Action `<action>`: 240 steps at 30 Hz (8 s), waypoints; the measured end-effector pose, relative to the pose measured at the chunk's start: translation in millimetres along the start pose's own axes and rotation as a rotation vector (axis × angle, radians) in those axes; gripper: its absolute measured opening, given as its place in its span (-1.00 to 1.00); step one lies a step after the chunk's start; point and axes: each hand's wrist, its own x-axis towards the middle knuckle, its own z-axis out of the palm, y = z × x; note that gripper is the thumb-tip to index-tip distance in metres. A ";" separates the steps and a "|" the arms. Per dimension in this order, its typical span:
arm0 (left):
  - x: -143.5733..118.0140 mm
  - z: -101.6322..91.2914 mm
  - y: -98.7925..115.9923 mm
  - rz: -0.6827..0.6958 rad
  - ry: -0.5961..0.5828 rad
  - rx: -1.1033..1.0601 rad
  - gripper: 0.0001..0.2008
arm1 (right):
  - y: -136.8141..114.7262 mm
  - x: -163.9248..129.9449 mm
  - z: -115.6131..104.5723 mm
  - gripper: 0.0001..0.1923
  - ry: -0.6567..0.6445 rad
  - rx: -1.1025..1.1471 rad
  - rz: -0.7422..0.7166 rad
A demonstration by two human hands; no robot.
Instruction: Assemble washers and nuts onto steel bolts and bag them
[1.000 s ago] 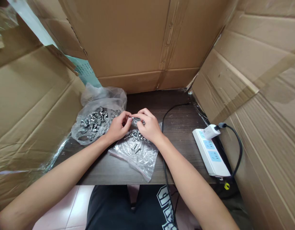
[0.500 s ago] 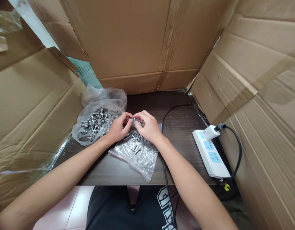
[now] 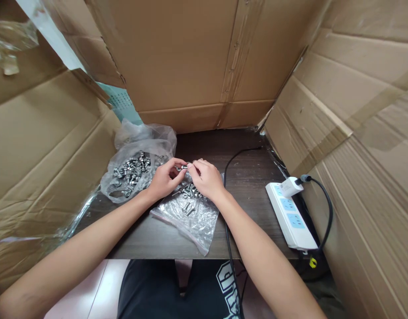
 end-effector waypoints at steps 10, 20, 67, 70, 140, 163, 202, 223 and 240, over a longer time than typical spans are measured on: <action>-0.7 1.1 -2.2 -0.012 -0.020 -0.026 -0.79 | -0.3 -0.3 -0.7 -0.62 -0.015 0.030 0.025; -1.1 1.0 -1.2 -0.036 -0.015 -0.041 -0.78 | -1.9 -1.4 -2.7 -0.64 -0.027 0.090 0.006; 0.2 -1.5 -0.8 -0.003 0.007 -0.039 -0.79 | -0.2 -2.0 3.8 -0.91 0.008 0.080 0.021; 0.0 -1.3 0.6 0.013 0.009 -0.026 -0.80 | 1.2 -2.1 4.7 -0.91 0.012 0.073 0.008; 0.7 0.4 -1.9 0.063 0.054 0.110 -0.83 | 1.9 -1.5 4.5 -0.90 -0.027 -0.029 0.081; 1.7 -0.3 -1.7 0.055 0.054 0.078 -0.80 | 3.2 -0.6 3.8 -0.76 -0.010 -0.016 0.054; 2.4 -0.8 -4.4 0.027 0.045 -0.034 -0.87 | 4.5 -0.1 5.2 -0.67 -0.068 0.087 0.032; 4.5 -1.6 -6.2 0.009 0.035 0.022 -0.87 | 8.6 1.9 10.9 -0.78 -0.048 0.338 0.141; 3.2 -1.7 -6.8 0.078 0.029 0.035 -0.82 | 10.1 1.7 8.1 -0.67 -0.055 0.306 0.138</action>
